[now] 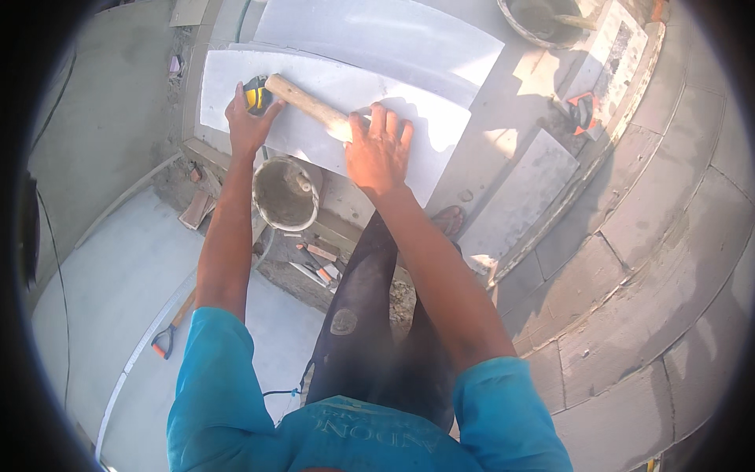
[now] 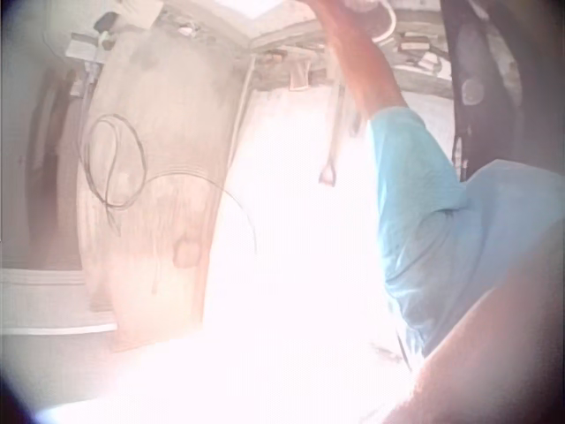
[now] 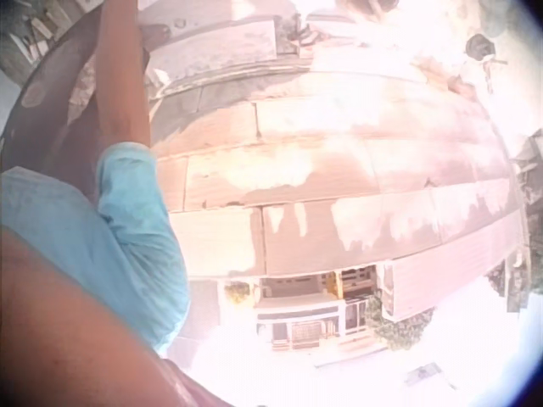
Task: The person applies mortar to a curved wall using a trowel, then positions and taps white ceramic tiles into place with a hammer. The person measures the tiled section with a tape measure and continues applying mortar and setting tiles along the wall.
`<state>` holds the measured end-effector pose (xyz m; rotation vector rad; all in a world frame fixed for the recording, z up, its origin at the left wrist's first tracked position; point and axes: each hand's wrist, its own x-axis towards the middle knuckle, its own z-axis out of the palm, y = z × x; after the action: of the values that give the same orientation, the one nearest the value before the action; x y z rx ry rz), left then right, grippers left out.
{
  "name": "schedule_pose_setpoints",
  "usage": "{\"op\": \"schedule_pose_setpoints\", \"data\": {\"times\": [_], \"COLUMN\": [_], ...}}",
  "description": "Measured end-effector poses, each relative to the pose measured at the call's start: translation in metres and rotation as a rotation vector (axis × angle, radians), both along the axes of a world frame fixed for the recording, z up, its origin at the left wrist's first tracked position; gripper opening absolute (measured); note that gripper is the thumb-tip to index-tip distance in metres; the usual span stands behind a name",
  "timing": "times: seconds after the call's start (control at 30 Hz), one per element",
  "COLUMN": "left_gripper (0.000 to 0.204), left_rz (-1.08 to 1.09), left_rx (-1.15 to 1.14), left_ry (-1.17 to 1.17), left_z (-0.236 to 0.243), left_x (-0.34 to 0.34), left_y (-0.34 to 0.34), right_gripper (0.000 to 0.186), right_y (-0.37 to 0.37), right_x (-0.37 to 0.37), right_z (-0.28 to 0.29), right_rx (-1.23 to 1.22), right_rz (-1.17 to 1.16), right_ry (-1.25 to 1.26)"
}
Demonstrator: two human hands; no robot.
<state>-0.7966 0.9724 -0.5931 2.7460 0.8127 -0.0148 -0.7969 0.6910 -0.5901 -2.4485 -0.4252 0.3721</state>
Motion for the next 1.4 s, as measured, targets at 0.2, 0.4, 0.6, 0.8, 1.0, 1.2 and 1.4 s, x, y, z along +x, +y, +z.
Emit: {"op": "schedule_pose_setpoints", "data": {"times": [0.2,0.4,0.6,0.8,1.0,1.2,1.4], "left_gripper": [0.087,0.067,0.09,0.105,0.108,0.096,0.044], "left_rz": [0.138,0.136,0.129,0.033,0.189,0.44,0.595], "left_rx": [-0.227,-0.346,-0.406,-0.081,-0.241,-0.321,-0.749], "left_ry": [-0.115,-0.266,-0.045,0.209,0.357,0.087,-0.386], "left_z": [-0.005,0.029,-0.022,-0.144,-0.184,-0.147,-0.083], "left_x": [-0.018,0.066,0.215,0.311,0.362,0.355,0.296], "left_y": [0.024,0.045,0.098,0.167,0.194,0.173,0.135], "right_gripper": [0.05,0.061,0.101,0.11,0.096,0.096,0.119], "right_y": [-0.089,-0.238,-0.183,-0.154,-0.127,-0.136,-0.166], "right_x": [0.044,0.042,0.129,0.201,0.232,0.203,0.166], "right_z": [-0.02,-0.13,-0.128,-0.18,-0.177,-0.131,-0.067], "right_rx": [0.207,0.002,0.363,0.442,0.55,0.73,0.493], "right_rz": [-0.705,-0.824,-1.062,-1.077,-1.113,-1.089,-0.677], "right_ry": [0.082,0.636,0.898,0.898,1.023,0.685,0.417]}}
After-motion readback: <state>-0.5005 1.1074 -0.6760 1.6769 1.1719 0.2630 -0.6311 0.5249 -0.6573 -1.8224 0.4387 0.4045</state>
